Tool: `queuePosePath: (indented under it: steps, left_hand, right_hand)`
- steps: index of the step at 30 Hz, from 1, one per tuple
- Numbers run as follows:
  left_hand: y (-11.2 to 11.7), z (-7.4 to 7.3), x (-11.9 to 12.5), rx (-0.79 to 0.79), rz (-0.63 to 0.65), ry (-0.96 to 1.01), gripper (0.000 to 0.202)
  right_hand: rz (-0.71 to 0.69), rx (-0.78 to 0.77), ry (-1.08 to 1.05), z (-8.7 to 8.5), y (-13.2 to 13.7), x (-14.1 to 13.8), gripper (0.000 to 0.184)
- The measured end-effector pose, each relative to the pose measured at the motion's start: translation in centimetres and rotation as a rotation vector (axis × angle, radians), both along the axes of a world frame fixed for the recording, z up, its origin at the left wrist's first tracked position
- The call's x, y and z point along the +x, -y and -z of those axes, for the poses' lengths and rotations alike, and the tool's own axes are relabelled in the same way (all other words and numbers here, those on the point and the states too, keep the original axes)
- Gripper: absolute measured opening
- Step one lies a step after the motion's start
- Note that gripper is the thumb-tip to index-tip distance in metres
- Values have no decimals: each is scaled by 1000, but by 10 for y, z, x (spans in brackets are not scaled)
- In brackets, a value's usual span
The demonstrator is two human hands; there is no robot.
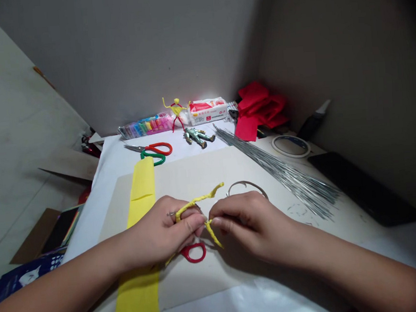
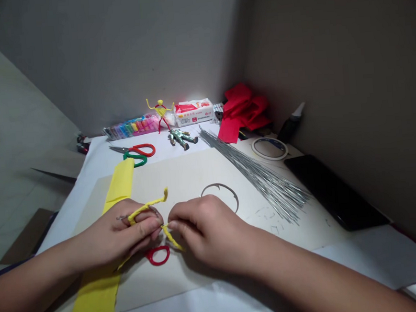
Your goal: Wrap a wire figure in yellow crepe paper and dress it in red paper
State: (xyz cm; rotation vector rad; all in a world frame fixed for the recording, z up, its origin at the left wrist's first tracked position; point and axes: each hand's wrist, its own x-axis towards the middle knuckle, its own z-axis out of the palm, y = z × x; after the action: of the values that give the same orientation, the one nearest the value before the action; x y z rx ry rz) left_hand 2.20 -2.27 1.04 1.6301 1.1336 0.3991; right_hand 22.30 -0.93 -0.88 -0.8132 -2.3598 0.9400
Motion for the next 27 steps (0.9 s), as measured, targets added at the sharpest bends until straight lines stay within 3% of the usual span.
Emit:
queuePosePath:
  steps: [6, 14, 19, 21, 27]
  left_hand:
    - [1, 1, 2, -100, -85, 56, 36]
    - [2, 2, 0, 177, 70, -35, 35]
    - [3, 3, 0, 53, 45, 22, 35]
    - [3, 2, 0, -41, -18, 78, 34]
    - [-1, 4, -4, -135, -115, 210, 36]
  right_hand:
    - [11, 267, -36, -1, 2, 2, 16]
    - [-1, 85, -37, -5, 4, -1, 16]
    - [-6, -5, 1, -9, 3, 2, 18]
    - [32, 56, -34, -9, 0, 3, 15]
    - [59, 490, -123, 3, -6, 6, 11]
